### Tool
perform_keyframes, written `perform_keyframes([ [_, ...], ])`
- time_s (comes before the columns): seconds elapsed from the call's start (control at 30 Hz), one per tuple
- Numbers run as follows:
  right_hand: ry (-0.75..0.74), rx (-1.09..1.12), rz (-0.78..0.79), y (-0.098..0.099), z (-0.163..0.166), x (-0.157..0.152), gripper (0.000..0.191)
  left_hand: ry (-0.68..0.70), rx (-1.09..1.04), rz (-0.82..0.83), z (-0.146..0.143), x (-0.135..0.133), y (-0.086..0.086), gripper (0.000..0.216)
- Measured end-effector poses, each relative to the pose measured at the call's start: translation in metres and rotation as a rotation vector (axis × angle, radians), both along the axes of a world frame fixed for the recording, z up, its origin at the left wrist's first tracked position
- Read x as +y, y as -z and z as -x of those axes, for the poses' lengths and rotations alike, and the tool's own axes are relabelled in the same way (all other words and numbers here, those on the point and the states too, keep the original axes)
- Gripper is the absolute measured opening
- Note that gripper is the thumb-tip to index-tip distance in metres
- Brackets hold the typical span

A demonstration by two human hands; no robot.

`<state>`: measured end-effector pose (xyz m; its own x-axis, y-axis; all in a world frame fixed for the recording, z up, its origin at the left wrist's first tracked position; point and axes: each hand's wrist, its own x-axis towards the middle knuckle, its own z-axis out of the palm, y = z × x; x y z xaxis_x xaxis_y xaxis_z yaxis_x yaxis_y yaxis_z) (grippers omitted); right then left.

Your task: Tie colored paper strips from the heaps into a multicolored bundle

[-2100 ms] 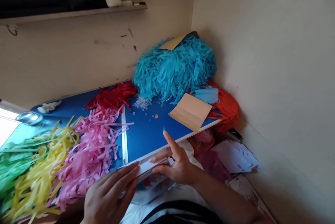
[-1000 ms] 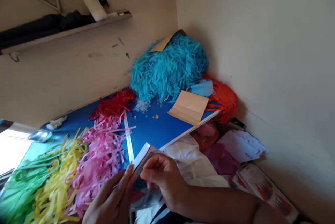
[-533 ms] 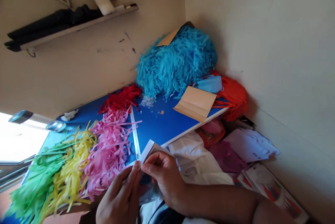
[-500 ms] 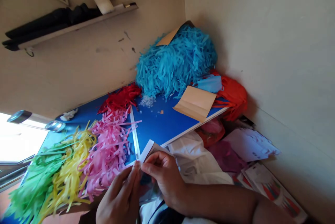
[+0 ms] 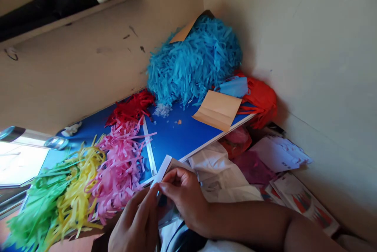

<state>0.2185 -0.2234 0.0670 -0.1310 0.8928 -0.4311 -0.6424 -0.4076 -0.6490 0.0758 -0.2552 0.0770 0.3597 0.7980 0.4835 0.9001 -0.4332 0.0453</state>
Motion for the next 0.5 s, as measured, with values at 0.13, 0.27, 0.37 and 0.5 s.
perform_keyframes([
  [0.13, -0.005, 0.027, -0.07, 0.001, -0.001, -0.002, 0.035, -0.029, 0.005, -0.001, -0.001, -0.004, 0.006, 0.041],
  [0.27, 0.051, 0.026, -0.153, 0.003, -0.002, -0.004, 0.046, -0.063, 0.007, 0.023, -0.002, -0.005, 0.009, 0.047],
  [0.37, 0.056, 0.008, -0.19, 0.006, -0.003, -0.006, 0.046, -0.054, -0.005, 0.039, -0.003, -0.006, 0.008, 0.05],
  [0.5, 0.047, 0.001, -0.198, 0.011, -0.005, -0.007, 0.044, -0.057, 0.0, 0.038, -0.002, -0.005, 0.009, 0.053],
])
